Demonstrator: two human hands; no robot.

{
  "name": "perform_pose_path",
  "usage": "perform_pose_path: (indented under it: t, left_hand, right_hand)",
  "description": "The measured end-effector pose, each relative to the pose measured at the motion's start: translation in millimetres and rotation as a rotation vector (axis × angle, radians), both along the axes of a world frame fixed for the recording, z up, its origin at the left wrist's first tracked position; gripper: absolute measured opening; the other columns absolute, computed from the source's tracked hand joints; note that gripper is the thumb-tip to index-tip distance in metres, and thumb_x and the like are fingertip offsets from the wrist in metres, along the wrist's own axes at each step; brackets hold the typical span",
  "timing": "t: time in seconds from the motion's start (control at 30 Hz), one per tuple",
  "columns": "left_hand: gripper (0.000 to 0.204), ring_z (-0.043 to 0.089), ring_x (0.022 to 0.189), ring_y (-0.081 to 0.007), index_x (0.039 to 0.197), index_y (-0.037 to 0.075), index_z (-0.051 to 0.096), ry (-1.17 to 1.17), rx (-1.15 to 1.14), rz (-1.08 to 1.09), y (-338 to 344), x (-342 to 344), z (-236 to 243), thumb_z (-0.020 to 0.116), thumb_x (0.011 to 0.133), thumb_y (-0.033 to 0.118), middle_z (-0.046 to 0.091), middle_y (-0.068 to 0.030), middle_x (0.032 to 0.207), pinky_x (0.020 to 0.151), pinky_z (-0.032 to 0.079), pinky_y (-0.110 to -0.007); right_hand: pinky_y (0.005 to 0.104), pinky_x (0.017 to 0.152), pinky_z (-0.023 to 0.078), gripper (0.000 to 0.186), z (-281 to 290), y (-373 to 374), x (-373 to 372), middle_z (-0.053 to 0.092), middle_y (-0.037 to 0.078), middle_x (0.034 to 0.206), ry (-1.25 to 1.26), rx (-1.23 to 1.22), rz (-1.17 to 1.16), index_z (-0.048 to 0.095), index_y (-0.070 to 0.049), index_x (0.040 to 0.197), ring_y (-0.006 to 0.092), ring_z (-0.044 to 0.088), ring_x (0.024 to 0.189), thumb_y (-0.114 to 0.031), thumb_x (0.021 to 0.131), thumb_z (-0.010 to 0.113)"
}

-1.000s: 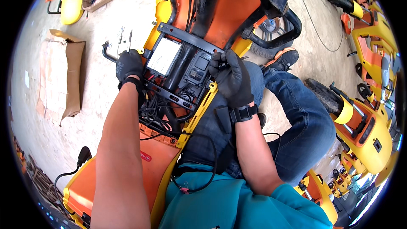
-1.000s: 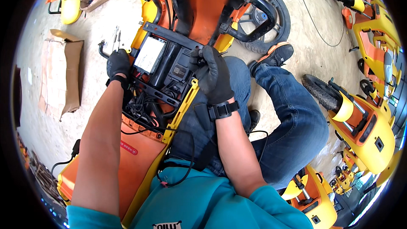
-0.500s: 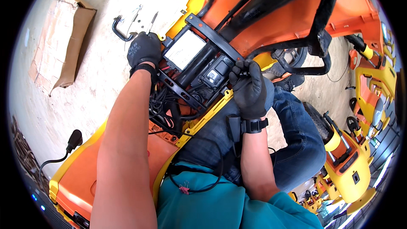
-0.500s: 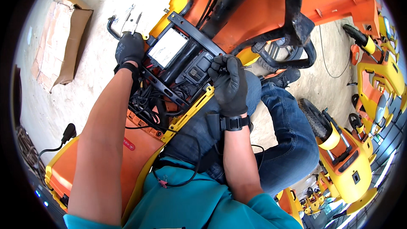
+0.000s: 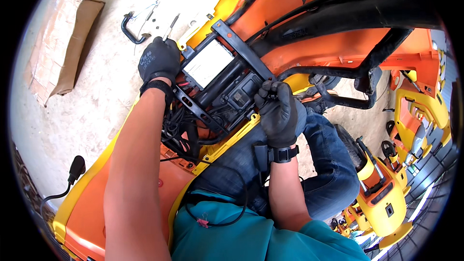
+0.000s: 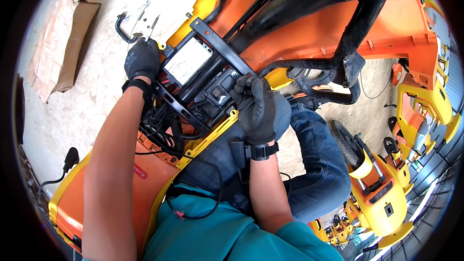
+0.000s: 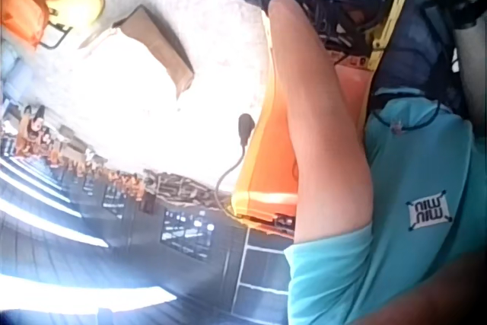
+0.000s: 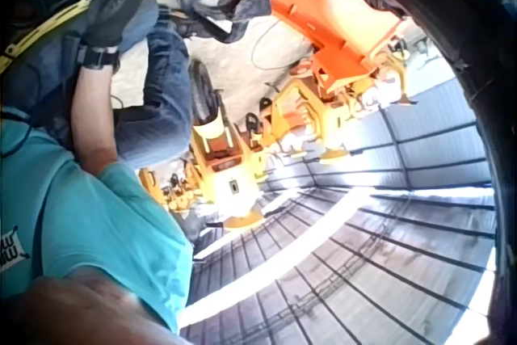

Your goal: The person works on the internal wiring and frame of an orange and yellow scooter, using a small tool to manipulate wires and fasteners near the battery compartment and handlebar column while seated on the ground.

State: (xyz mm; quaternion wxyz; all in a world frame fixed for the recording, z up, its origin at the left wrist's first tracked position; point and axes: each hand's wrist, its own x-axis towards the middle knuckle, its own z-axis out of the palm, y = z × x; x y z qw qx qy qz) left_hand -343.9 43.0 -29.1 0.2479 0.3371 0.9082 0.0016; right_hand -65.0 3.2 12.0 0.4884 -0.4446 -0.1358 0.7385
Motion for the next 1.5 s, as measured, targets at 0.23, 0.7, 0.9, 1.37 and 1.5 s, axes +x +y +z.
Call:
perform_pose_path:
  t: [0.23,0.7,0.9,1.37,1.5]
  left_hand:
    - [0.041,0.068,0.094,-0.0350,0.102,0.004,0.068,0.029,0.008,-0.015,0.2,-0.9,-2.5,0.045,0.093,0.036,0.070,-0.0206,0.097,0.083,0.053,-0.045]
    - [0.042,0.068,0.095,-0.0340,0.104,0.004,0.068,0.029,-0.002,-0.028,1.4,-0.6,-0.5,0.044,0.094,0.037,0.070,-0.0199,0.099,0.084,0.053,-0.044]
    - [0.042,0.068,0.095,-0.0338,0.104,0.004,0.068,0.041,-0.011,-0.023,2.7,0.2,-3.0,0.044,0.093,0.037,0.070,-0.0202,0.100,0.084,0.053,-0.044]
    - [0.043,0.068,0.096,-0.0344,0.104,0.004,0.069,0.045,-0.013,-0.028,2.9,-3.4,-7.6,0.044,0.093,0.038,0.070,-0.0201,0.101,0.084,0.053,-0.045]
    - [0.043,0.068,0.096,-0.0344,0.103,0.004,0.069,0.049,-0.022,-0.033,3.9,-1.9,-5.4,0.045,0.093,0.038,0.070,-0.0202,0.101,0.084,0.053,-0.044]
  right_hand:
    - [0.0335,0.080,0.058,0.020,-0.5,1.3,-2.1,0.063,0.011,0.099,0.001,0.001,-0.003,0.061,-0.004,0.101,0.0177,0.062,0.089,-0.024,0.100,0.057]
    - [0.0327,0.081,0.058,0.023,1.5,1.5,-1.9,0.062,0.011,0.099,-0.025,0.001,0.019,0.061,-0.003,0.102,0.0170,0.061,0.090,-0.026,0.100,0.057]
    - [0.0327,0.080,0.058,0.023,0.8,1.0,-1.5,0.062,0.010,0.099,-0.004,0.000,0.002,0.060,-0.003,0.104,0.0172,0.061,0.090,-0.026,0.100,0.057]
    - [0.0320,0.077,0.058,0.025,2.6,-0.6,3.7,0.065,0.010,0.097,0.067,0.013,-0.095,0.058,-0.006,0.120,0.0175,0.063,0.085,-0.022,0.102,0.052]
    - [0.0323,0.077,0.058,0.026,7.6,0.7,-0.2,0.065,0.012,0.097,0.027,0.062,-0.060,0.056,-0.005,0.122,0.0174,0.062,0.086,-0.020,0.103,0.049]
